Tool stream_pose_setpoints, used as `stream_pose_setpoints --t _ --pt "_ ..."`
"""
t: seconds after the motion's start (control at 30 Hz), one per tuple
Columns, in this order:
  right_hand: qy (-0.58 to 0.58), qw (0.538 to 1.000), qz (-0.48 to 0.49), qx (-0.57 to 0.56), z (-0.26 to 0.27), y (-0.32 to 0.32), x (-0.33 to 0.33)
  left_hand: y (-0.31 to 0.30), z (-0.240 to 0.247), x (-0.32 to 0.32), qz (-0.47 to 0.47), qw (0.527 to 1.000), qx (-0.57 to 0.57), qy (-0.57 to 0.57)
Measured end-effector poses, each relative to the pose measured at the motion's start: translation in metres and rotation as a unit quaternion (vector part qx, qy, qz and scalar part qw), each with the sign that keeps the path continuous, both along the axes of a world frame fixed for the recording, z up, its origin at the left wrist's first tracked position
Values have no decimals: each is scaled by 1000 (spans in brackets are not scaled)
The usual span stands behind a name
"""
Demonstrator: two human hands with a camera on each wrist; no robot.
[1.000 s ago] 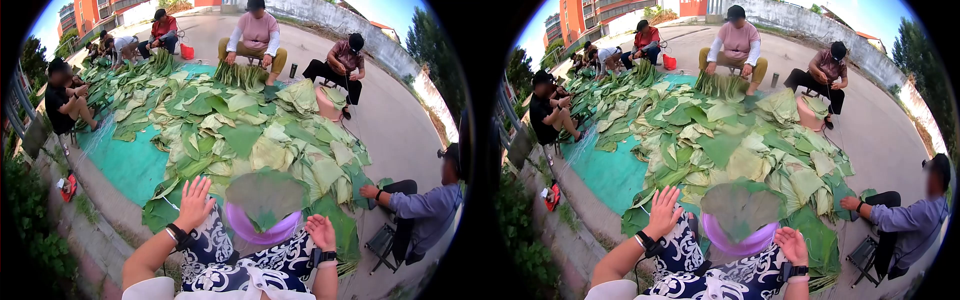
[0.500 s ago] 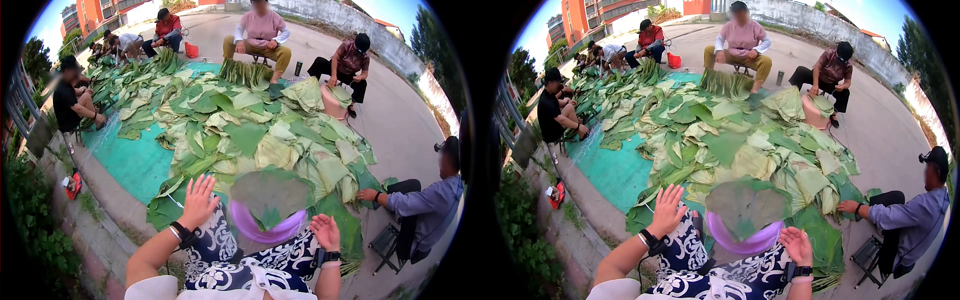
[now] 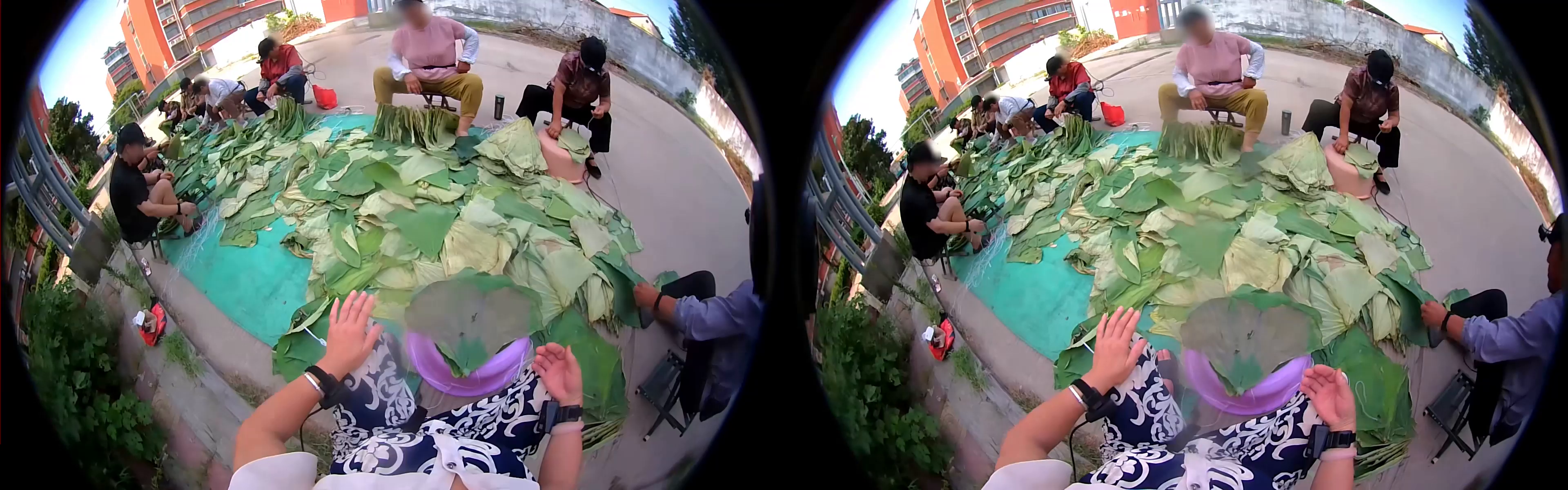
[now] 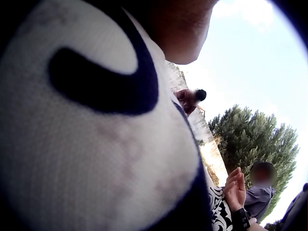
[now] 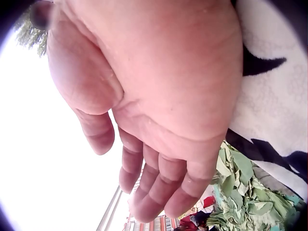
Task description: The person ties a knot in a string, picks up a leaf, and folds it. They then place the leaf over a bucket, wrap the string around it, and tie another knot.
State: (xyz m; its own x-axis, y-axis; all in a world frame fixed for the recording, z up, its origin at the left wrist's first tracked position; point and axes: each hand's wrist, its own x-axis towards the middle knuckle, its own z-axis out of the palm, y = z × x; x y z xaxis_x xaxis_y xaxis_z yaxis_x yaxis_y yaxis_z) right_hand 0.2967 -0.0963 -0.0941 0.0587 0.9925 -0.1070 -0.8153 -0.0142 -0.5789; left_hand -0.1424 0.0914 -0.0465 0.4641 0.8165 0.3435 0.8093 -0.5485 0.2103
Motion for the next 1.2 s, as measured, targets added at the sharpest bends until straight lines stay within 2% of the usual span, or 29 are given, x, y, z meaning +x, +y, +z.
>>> stream_pose_setpoints --t 0.13,0.2,0.27,0.3,0.33,0.37,0.43,0.47,0.57,0.67,0.77,0.8,0.9,1.2 --pt "-2 1000 -2 5 -1 -1 -1 3 3 5 3 999 -12 -35" --pt "-10 1000 -3 4 1 0 -2 10 25 17 -8 997 -12 -70" --pt "-14 1000 -5 6 2 0 -1 22 39 32 -50 959 -152 -234" --pt "-14 1000 -5 6 2 0 -2 26 43 37 -69 922 -220 -311" --pt "-10 1000 -8 3 2 0 -2 32 43 44 -115 848 -314 -411" --pt "-9 1000 -8 4 1 -1 -2 32 44 48 -118 775 -421 -456" --pt "-10 1000 -9 8 1 0 -2 36 47 55 -118 587 -609 -521" --pt "-8 1000 -10 10 1 0 -2 37 37 55 -125 550 -648 -512" --pt "-10 1000 -17 4 5 -6 -1 33 25 57 -112 498 -686 -519" --pt "-9 1000 -19 -1 5 -4 -2 33 7 52 -105 461 -677 -564" --pt "2 1000 -19 -6 5 -8 -3 33 0 48 -116 466 -674 -561" --pt "0 1000 -18 -5 3 -10 -3 32 -2 49 -135 441 -675 -576" --pt "-2 1000 -14 1 4 -1 0 35 -3 54 -123 428 -672 -592" --pt "-7 1000 -4 -9 5 1 -4 35 -7 57 -136 450 -667 -578"
